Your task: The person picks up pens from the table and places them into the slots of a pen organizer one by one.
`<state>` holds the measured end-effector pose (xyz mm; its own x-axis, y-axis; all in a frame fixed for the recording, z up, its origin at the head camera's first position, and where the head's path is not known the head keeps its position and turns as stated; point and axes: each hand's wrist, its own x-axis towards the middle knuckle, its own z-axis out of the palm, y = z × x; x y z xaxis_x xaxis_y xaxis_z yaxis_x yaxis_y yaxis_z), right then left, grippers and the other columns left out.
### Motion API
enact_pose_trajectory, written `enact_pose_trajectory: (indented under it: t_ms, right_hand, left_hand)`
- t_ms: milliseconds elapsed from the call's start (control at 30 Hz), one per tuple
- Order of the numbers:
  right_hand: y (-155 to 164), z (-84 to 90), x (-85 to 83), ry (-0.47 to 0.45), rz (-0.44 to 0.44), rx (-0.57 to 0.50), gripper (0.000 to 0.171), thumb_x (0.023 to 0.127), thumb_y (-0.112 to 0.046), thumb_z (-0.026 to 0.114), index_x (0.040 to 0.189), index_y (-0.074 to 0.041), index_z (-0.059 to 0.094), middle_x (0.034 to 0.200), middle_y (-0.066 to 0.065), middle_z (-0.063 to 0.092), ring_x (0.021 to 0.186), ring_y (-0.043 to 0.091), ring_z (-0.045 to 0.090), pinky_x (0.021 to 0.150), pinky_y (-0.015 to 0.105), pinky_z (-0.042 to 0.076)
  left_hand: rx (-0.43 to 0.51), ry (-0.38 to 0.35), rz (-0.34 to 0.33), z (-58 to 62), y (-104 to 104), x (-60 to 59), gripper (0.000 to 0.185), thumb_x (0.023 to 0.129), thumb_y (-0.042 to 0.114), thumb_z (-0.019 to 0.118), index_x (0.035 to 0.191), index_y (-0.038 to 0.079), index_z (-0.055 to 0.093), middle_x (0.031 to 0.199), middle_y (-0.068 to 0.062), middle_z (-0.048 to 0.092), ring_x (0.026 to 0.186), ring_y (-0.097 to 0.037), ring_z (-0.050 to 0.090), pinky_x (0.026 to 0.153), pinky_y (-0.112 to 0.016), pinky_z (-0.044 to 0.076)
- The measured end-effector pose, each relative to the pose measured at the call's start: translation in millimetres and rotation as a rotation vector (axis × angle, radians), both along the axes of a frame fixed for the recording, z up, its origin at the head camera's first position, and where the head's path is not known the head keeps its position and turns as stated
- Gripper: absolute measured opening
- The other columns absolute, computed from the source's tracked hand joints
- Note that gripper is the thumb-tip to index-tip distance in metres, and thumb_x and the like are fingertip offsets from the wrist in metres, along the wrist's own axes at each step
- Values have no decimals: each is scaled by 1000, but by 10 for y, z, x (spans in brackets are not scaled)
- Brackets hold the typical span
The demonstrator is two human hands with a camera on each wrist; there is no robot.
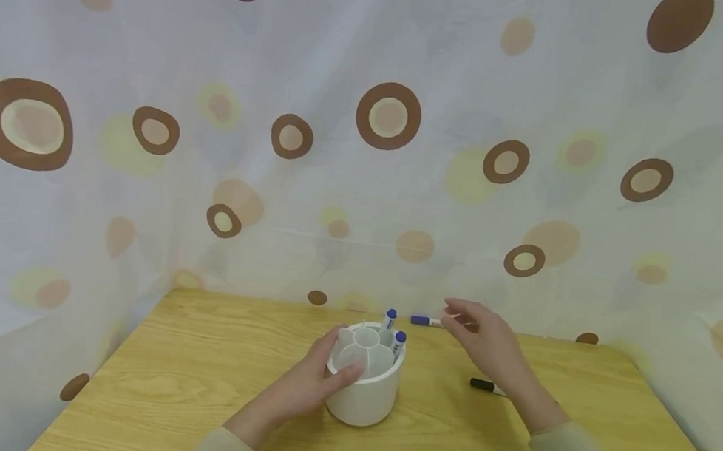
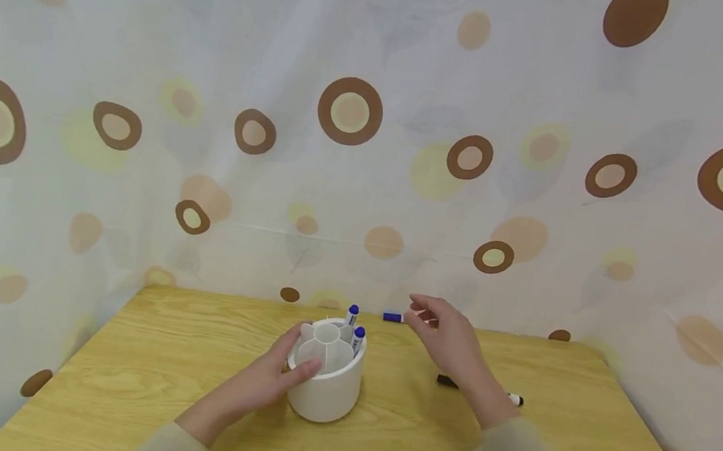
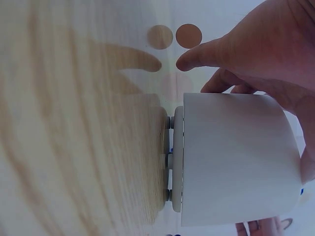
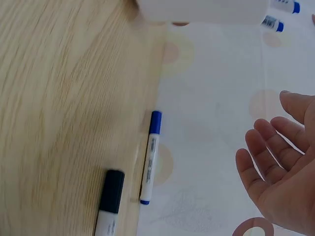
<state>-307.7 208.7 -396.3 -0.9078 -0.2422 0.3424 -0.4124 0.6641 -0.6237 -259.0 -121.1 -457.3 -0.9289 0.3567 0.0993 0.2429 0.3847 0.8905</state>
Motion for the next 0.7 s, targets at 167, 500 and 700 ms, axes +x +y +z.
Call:
enact_pose_trajectory:
  t_ms: [167, 500, 700]
  right_hand:
    - [87, 1, -79, -26, 17, 40, 52, 113, -30, 68, 156, -1, 59, 150, 24, 64, 128, 43, 66, 109, 64, 53]
    - [220, -105, -317, -118, -14, 133, 59, 113, -33, 68, 158, 1, 55, 158, 29, 54, 139, 52, 55, 108, 69, 50]
    - [331, -167, -420, -164, -18, 154, 64, 113, -37, 66, 158, 6, 52, 159, 31, 52, 143, 54, 51, 113, 71, 46]
  left_hand:
    - [10, -2, -9, 6, -1, -8, 91, 108, 60, 64, 174, 12, 25, 173, -25, 30, 155, -47, 39, 125, -72, 30]
    - [-2, -7, 0, -6, 9, -11, 91, 108, 61, 64, 175, 12, 24, 173, -25, 31, 155, -48, 39, 125, -72, 30]
    - [0, -10, 10, -3, 10, 3, 92, 108, 60, 65, 175, 12, 24, 172, -25, 32, 155, -48, 39, 125, -72, 29]
